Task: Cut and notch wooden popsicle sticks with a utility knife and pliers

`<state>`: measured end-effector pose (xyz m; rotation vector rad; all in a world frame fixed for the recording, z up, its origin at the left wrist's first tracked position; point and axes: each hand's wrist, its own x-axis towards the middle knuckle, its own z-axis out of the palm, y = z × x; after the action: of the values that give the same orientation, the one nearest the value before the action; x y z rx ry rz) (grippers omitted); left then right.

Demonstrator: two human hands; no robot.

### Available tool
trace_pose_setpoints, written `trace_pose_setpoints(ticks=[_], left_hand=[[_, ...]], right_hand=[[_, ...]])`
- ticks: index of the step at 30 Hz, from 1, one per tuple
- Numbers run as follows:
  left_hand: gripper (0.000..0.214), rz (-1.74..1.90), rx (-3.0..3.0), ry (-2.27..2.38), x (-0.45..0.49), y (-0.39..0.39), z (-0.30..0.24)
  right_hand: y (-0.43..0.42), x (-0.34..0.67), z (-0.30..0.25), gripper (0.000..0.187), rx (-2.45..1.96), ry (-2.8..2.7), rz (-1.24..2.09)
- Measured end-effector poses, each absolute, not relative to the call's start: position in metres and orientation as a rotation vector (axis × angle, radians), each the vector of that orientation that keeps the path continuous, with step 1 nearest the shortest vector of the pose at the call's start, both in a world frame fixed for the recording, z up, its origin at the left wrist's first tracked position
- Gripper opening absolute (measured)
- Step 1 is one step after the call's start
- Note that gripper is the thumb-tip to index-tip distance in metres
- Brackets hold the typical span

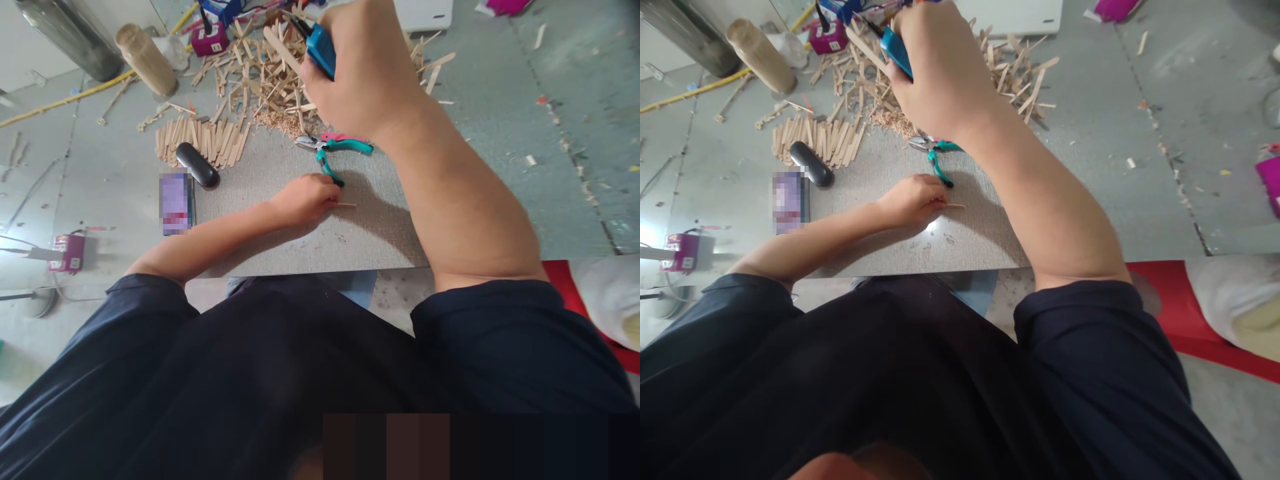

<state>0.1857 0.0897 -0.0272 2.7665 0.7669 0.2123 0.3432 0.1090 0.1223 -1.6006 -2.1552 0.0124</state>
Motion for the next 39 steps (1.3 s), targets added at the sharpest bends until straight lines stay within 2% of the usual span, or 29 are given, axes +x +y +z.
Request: trace_pose_setpoints(ticks=[6,10,13,15,16,18,19,21,24,27,29,30,31,34,36,39], left_hand=[[0.031,0.265,2.921,0.908,0.180,0.099,-0.030],[0.024,0.244,2.920,1.014,0.149,0.108,-0.028],[0.017,0.223,2.787,1.280,0.106,0.114,-0.020],[0.028,0.130,2.648,1.499,0.074,0.120,-0.012],[0.041,0.067,2.613,1.571,0.061,0.123,-0.008],[0.065,-0.024,2.611,1.647,0.040,0.126,0.001],[0.069,-0.016,2.622,1.674,0.035,0.126,0.005],[0.063,0.000,2.658,1.753,0.031,0.117,0.012],[0.040,-0.130,2.700,1.860,0.038,0.081,0.024],[0.039,-0.204,2.843,1.664,0.047,0.025,0.034],[0.034,-0.291,3.030,1.358,0.051,-0.012,0.037],[0.045,-0.298,3.068,1.220,0.052,-0.027,0.036],[0.066,-0.290,3.097,1.151,0.053,-0.039,0.035],[0.116,-0.307,3.073,1.153,0.056,-0.051,0.028],[0.130,-0.377,2.975,1.128,0.058,-0.046,0.025],[0.136,-0.557,2.847,1.064,0.061,-0.036,0.025]], right_hand=[[0.109,0.344,0.120,0.042,-1.585,-2.174,0.013],[0.111,0.346,0.119,0.043,-1.553,-2.202,0.050],[0.110,0.345,0.116,0.047,-1.516,-2.199,0.100],[0.109,0.340,0.111,0.047,-1.495,-2.232,0.191],[0.108,0.336,0.107,0.047,-1.500,-2.266,0.282],[0.106,0.325,0.095,0.046,-1.535,-2.350,0.533],[0.105,0.319,0.088,0.045,-1.550,-2.396,0.693],[0.103,0.308,0.072,0.040,-1.567,-2.492,0.940],[0.097,0.294,0.051,0.037,-1.585,-2.551,1.293],[0.091,0.287,0.040,0.038,-1.559,-2.501,1.407],[0.087,0.285,0.038,0.039,-1.563,-2.453,1.450],[0.086,0.285,0.037,0.040,-1.572,-2.420,1.475],[0.085,0.285,0.037,0.041,-1.584,-2.388,1.494],[0.082,0.284,0.039,0.038,-1.614,-2.377,1.449],[0.079,0.283,0.040,0.035,-1.635,-2.436,1.360],[0.075,0.280,0.039,0.032,-1.672,-2.511,1.195]])
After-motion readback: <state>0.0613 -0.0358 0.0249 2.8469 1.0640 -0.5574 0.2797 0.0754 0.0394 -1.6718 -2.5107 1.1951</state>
